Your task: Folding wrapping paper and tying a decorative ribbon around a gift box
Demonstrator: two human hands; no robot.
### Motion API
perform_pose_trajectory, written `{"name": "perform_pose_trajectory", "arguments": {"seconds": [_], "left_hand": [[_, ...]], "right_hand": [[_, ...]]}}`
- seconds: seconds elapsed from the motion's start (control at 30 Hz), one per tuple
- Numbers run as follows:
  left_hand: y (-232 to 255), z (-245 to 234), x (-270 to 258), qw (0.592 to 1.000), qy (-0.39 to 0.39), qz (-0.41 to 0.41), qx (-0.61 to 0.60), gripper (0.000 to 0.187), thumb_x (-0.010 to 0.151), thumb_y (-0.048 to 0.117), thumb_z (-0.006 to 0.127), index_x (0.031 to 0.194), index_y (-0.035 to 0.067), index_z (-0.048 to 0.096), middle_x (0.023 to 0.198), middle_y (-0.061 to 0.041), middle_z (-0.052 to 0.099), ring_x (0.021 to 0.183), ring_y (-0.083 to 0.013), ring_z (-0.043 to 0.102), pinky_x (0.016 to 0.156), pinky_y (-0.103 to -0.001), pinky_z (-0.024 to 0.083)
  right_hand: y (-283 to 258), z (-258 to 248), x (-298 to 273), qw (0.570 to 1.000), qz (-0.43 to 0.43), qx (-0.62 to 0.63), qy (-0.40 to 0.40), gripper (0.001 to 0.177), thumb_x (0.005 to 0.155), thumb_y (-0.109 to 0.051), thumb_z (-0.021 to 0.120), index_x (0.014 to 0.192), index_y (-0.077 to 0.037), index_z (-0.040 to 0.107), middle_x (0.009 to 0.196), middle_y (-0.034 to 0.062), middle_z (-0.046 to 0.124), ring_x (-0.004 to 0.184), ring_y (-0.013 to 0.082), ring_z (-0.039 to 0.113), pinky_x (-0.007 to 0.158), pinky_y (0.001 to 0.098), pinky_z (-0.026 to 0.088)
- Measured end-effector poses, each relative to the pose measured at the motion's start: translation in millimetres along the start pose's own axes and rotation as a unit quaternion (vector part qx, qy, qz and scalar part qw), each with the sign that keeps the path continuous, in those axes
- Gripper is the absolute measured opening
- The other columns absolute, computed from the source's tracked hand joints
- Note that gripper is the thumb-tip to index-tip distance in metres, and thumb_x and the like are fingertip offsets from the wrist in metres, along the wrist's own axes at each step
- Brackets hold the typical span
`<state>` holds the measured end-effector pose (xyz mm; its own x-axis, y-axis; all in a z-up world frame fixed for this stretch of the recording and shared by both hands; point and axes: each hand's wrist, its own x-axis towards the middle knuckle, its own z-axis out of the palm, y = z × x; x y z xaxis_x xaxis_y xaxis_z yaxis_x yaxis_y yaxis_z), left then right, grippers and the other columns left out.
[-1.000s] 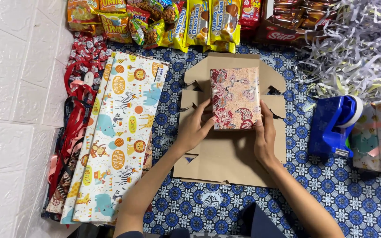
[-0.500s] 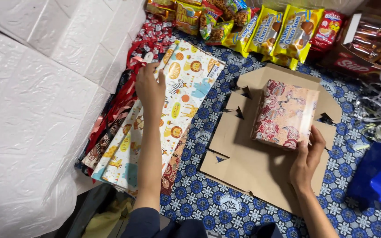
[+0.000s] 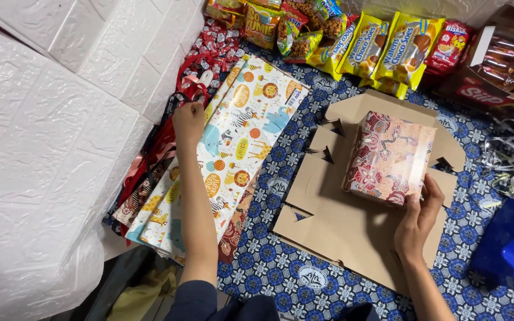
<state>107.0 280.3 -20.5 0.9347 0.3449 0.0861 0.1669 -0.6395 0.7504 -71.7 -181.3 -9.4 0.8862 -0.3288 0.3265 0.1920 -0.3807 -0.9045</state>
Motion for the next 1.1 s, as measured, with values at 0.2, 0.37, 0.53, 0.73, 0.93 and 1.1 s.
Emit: {"name": "perform_pose_trajectory", "arguments": {"seconds": [0.2, 0.37, 0.53, 0.73, 0.93, 1.1], "left_hand": [[41.9, -20.1, -5.0, 0.951, 0.002, -0.009, -0.309, 0.051, 0.095, 0.029, 0.051, 0.141, 0.006, 0.048, 0.15, -0.012, 0.045, 0.141, -0.0233, 0.04, 0.114, -0.039, 0.036], [67.7, -33.8, -15.6, 0.895, 0.042, 0.102, -0.431, 0.05, 0.099, 0.031, 0.052, 0.142, 0.006, 0.047, 0.154, -0.012, 0.039, 0.138, -0.0203, 0.041, 0.11, -0.035, 0.04], [106.3, -42.2, -13.8, 0.854, 0.042, 0.055, -0.516, 0.06, 0.092, 0.034, 0.059, 0.145, 0.008, 0.047, 0.115, -0.013, 0.07, 0.106, -0.0116, 0.061, 0.086, -0.023, 0.046], [178.9, -34.7, -30.7, 0.797, -0.059, 0.138, -0.585, 0.026, 0.099, 0.006, 0.059, 0.125, 0.007, 0.059, 0.096, -0.006, 0.058, 0.069, -0.0067, 0.05, 0.054, -0.017, 0.038], [241.2, 8.7, -100.9, 0.783, -0.182, 0.197, -0.562, 0.019, 0.101, 0.011, 0.055, 0.117, 0.004, 0.06, 0.094, -0.009, 0.065, 0.056, -0.0051, 0.056, 0.049, -0.016, 0.05], [265.9, 33.9, -145.5, 0.758, -0.383, 0.245, -0.467, 0.02, 0.1, 0.01, 0.057, 0.118, 0.004, 0.062, 0.087, -0.012, 0.064, 0.064, -0.0144, 0.061, 0.06, -0.024, 0.05]], "right_hand": [[4.4, -0.4, -0.2, 1.0, 0.002, 0.002, 0.003, 0.047, 0.105, -0.024, 0.038, 0.143, 0.004, 0.033, 0.142, 0.0219, 0.038, 0.127, 0.0312, 0.042, 0.105, 0.0402, 0.037], [9.4, -1.4, -2.2, 0.999, 0.019, 0.026, 0.003, 0.047, 0.105, -0.025, 0.039, 0.144, 0.001, 0.033, 0.144, 0.0205, 0.036, 0.127, 0.0292, 0.042, 0.099, 0.0386, 0.041], [1.5, -1.6, -1.5, 1.0, 0.001, 0.004, 0.013, 0.053, 0.103, -0.035, 0.037, 0.143, 0.001, 0.037, 0.143, 0.0191, 0.039, 0.128, 0.0291, 0.042, 0.103, 0.0388, 0.036], [-7.8, -3.5, 2.3, 0.999, 0.038, 0.022, -0.027, 0.049, 0.101, -0.011, 0.04, 0.148, 0.0, 0.031, 0.153, 0.0195, 0.034, 0.142, 0.0293, 0.034, 0.117, 0.0389, 0.028], [-25.7, -24.5, 4.4, 0.995, 0.02, -0.087, -0.034, 0.028, 0.094, -0.015, 0.053, 0.117, -0.011, 0.067, 0.13, 0.0107, 0.044, 0.129, 0.0275, 0.046, 0.103, 0.0391, 0.039], [-114.6, -29.3, 37.2, 0.993, -0.042, 0.026, -0.107, 0.039, 0.099, -0.018, 0.048, 0.136, -0.004, 0.051, 0.141, 0.0208, 0.047, 0.135, 0.0356, 0.044, 0.109, 0.0489, 0.034]]}}
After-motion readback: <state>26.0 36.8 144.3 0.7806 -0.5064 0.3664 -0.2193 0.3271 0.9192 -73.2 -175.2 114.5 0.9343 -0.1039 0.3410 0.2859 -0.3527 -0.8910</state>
